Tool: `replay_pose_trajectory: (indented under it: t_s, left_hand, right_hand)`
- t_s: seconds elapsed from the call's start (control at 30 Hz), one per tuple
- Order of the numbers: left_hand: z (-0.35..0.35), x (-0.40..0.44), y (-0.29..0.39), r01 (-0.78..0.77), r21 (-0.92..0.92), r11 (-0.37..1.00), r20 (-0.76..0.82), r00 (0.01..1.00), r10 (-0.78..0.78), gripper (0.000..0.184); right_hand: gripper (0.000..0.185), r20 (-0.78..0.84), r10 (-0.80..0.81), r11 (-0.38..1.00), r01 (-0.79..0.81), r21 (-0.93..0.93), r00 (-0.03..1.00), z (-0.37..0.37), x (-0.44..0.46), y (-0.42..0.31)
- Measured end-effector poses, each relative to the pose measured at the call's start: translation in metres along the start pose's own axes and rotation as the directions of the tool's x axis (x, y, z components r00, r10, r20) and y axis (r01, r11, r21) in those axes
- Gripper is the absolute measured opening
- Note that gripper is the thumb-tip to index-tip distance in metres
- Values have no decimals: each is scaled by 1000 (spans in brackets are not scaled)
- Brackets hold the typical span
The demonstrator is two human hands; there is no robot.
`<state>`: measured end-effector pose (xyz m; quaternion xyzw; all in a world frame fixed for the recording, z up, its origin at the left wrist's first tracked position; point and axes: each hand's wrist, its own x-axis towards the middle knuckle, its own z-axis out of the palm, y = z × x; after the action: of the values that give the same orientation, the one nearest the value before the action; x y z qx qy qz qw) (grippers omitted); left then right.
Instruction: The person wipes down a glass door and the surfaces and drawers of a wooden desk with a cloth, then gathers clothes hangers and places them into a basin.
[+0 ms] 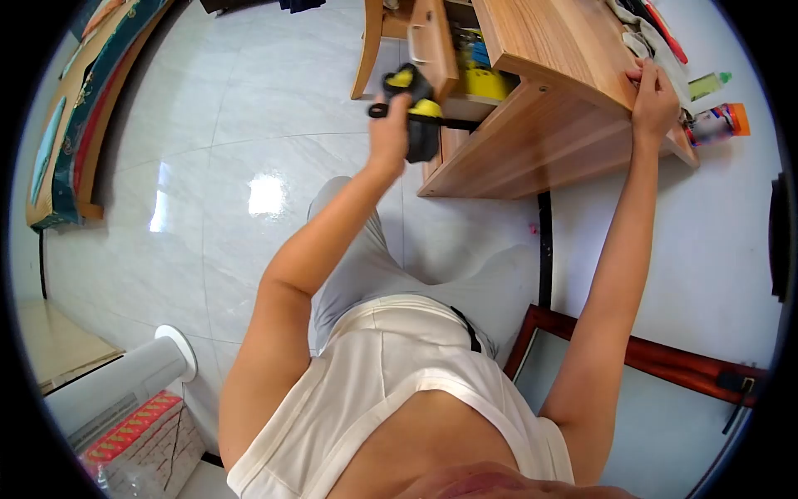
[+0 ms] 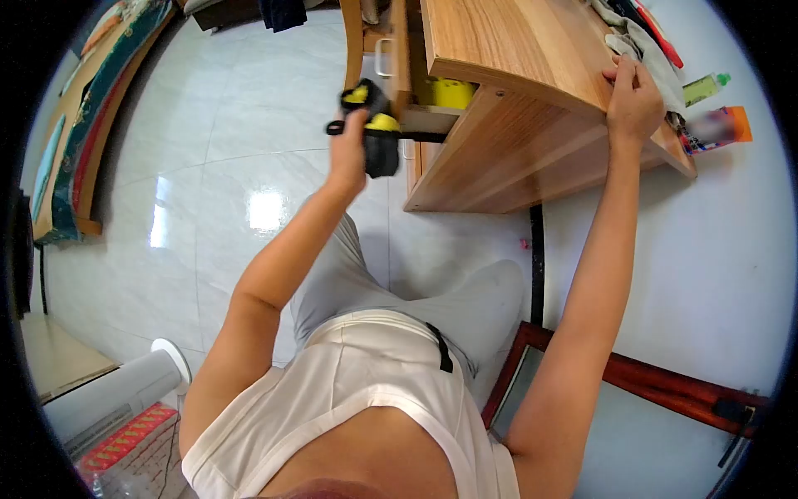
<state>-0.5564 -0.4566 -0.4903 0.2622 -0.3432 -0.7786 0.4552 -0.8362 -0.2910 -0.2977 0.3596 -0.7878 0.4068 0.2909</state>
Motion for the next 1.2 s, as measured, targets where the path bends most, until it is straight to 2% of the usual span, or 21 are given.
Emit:
replay_pose_trajectory:
  t_s: [0.03, 0.07, 0.17, 0.27, 0.3, 0.37, 0.4, 0.47, 0.5, 0.57, 0.63, 0.7, 0.77, 0.8, 0.83, 0.9, 0.97, 1.03, 1.13, 1.2]
  left_hand:
    - [4, 0, -16, -50, 87, 995, 64, 997, 45, 34]
    - [22, -15, -14, 59, 43, 997, 50, 997, -61, 35]
    - [31, -18, -71, -123, 424, 897, 204, 978, 37, 30]
    - [32, -21, -76, -18, 214, 977, 242, 970, -35, 30]
    - [32, -20, -67, 147, 100, 984, 204, 965, -165, 29]
    - [23, -4, -56, 252, -23, 967, 165, 955, -245, 30]
    - [22, 6, -44, 300, -176, 937, 125, 951, -282, 31]
    - [24, 33, -14, 248, -312, 917, -13, 964, -265, 33]
    - [25, 53, -7, 192, -360, 913, -5, 978, -208, 35]
    - [31, 99, -2, 126, -470, 873, 108, 991, -85, 45]
    - [41, 143, -5, 110, -527, 843, 134, 990, -46, 60]
    - [48, 175, -28, 196, -513, 836, 276, 960, -55, 63]
    - [66, 173, -63, 307, -273, 912, 252, 937, -240, 66]
    - [62, 188, -108, 96, 55, 994, 157, 982, -103, 65]
    - [71, 162, -108, -2, 171, 985, 26, 1000, -2, 59]
    - [58, 126, -107, 37, 179, 983, -25, 999, -33, 50]
    - [34, 105, -142, -129, 356, 926, -2, 990, 139, 41]
    - [28, 43, -134, -203, 297, 933, 35, 979, 202, 35]
    - [17, 10, -117, 4, 34, 999, 118, 993, -8, 41]
    - [14, 20, -116, 113, -1, 994, 101, 989, -112, 40]
  right_hand:
    - [31, 1, -9, 1000, 9, 6, 1000, 1, 2, 1]
    - [31, 1, -2, 1000, 2, -1, 1000, 1, 2, -1]
    - [32, 2, 8, 1000, -8, 20, 1000, 1, 1, -3]
    - [32, -3, 3, 997, -2, 76, 1000, 3, 3, 5]
    - [32, -13, -4, 998, 5, 69, 1000, 2, 1, 0]
    - [31, -19, -18, 998, 19, 61, 1000, 0, -3, -5]
    - [31, -20, -28, 998, 29, 62, 999, 1, -3, -6]
    - [30, -22, -38, 998, 39, 50, 999, -1, -5, -10]
    - [30, -21, -41, 998, 41, 37, 999, -1, -6, -14]
    - [29, -19, -42, 998, 43, 41, 999, -2, -6, -16]
    - [28, -16, -35, 996, 36, 78, 999, -2, -7, -16]
    - [27, -14, -17, 994, 19, 106, 1000, 0, -7, -14]
    - [27, -22, -21, 993, 23, 120, 1000, 0, -7, -16]
    - [27, -26, -31, 993, 34, 114, 999, 0, -8, -19]
    - [27, -28, -41, 993, 44, 107, 999, -1, -9, -19]
    - [27, -57, -66, 995, 70, 76, 996, -2, -8, -19]
    - [27, -76, -78, 993, 84, 82, 994, 1, -9, -18]
    - [28, -99, -73, 989, 85, 122, 992, 2, -8, -14]
    - [31, -75, -59, 994, 65, 83, 995, -1, -9, -16]
    - [32, -58, -44, 998, 47, 51, 997, -3, -9, -18]
